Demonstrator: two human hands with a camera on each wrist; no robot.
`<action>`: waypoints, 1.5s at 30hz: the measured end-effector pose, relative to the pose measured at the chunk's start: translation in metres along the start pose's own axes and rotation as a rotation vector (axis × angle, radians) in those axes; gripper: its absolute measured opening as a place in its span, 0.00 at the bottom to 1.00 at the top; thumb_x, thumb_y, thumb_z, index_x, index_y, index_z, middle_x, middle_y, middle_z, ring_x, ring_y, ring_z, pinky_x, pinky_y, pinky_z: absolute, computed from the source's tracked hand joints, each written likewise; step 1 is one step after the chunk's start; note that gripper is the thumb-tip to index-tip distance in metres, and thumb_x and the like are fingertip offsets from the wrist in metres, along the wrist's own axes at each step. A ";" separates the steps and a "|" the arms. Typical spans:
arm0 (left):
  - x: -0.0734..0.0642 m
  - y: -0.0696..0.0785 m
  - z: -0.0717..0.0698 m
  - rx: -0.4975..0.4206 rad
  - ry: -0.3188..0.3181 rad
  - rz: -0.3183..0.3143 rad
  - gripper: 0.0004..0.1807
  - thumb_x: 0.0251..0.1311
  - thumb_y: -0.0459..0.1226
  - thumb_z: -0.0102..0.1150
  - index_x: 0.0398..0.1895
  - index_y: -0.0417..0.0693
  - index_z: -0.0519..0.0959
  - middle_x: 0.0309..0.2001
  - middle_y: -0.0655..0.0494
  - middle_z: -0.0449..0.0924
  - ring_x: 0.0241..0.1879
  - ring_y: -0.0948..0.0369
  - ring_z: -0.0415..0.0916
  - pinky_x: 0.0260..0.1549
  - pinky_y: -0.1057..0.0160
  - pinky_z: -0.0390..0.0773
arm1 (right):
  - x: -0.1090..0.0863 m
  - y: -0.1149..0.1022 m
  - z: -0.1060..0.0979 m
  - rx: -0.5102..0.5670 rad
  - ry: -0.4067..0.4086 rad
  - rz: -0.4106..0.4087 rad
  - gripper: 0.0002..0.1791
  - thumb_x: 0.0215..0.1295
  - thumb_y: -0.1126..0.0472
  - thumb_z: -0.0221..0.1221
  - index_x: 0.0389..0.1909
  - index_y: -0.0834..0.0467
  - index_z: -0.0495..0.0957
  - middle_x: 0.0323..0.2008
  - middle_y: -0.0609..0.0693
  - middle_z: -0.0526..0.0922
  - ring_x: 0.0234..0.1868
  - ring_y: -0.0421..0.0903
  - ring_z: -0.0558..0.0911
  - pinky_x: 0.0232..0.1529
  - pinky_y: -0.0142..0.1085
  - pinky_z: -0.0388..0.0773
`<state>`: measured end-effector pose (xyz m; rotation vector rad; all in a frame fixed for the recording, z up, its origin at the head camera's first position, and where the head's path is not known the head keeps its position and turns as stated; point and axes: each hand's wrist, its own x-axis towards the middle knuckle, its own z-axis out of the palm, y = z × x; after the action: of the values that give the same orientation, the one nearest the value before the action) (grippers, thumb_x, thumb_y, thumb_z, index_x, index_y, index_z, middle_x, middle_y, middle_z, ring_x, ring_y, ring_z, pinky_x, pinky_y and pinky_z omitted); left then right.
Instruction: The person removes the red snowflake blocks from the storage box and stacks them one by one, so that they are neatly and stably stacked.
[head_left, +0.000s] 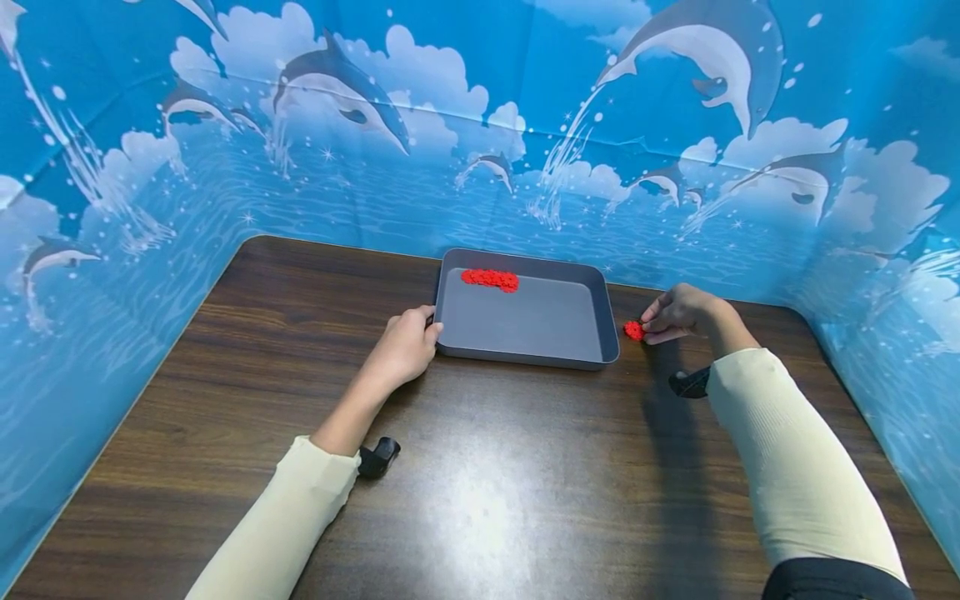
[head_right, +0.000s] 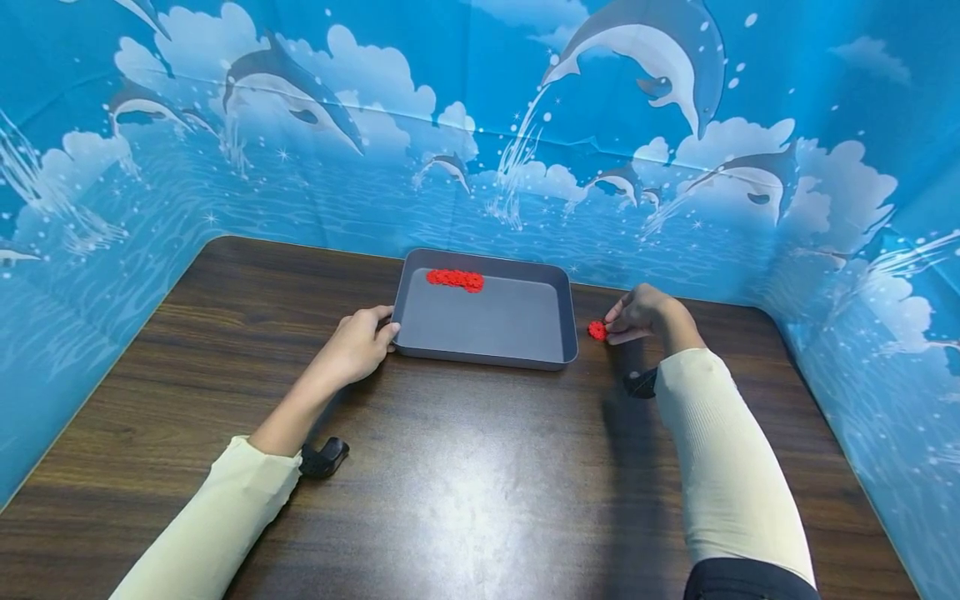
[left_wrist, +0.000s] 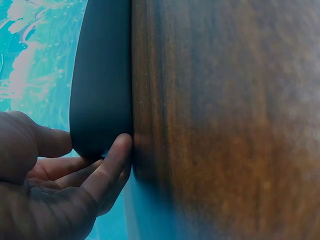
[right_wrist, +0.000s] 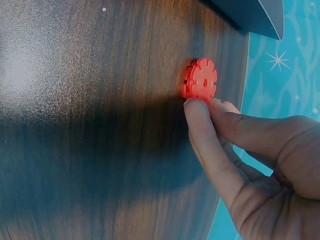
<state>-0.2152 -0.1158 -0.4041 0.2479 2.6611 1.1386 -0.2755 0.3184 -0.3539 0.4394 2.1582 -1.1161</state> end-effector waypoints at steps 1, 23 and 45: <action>0.000 0.000 0.000 -0.002 0.000 0.000 0.29 0.87 0.37 0.42 0.82 0.29 0.60 0.76 0.30 0.69 0.70 0.42 0.75 0.65 0.43 0.78 | -0.001 0.000 -0.001 -0.003 -0.004 -0.001 0.10 0.81 0.74 0.53 0.57 0.74 0.75 0.40 0.55 0.82 0.36 0.43 0.91 0.53 0.40 0.89; 0.000 -0.001 0.001 0.003 0.000 0.004 0.29 0.87 0.38 0.43 0.82 0.30 0.61 0.70 0.30 0.76 0.46 0.48 0.79 0.52 0.47 0.78 | -0.007 -0.031 -0.001 -0.207 0.065 -0.121 0.14 0.82 0.66 0.57 0.58 0.73 0.77 0.48 0.58 0.87 0.44 0.43 0.89 0.59 0.47 0.87; 0.000 0.001 0.000 0.004 -0.008 -0.016 0.29 0.87 0.38 0.43 0.83 0.32 0.60 0.77 0.32 0.69 0.57 0.45 0.79 0.57 0.47 0.76 | 0.019 -0.114 0.079 -0.181 0.069 -0.254 0.15 0.79 0.65 0.62 0.59 0.70 0.81 0.48 0.59 0.90 0.51 0.53 0.90 0.63 0.49 0.84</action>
<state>-0.2151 -0.1146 -0.4034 0.2307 2.6534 1.1255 -0.3216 0.1882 -0.3324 0.1254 2.4010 -1.0375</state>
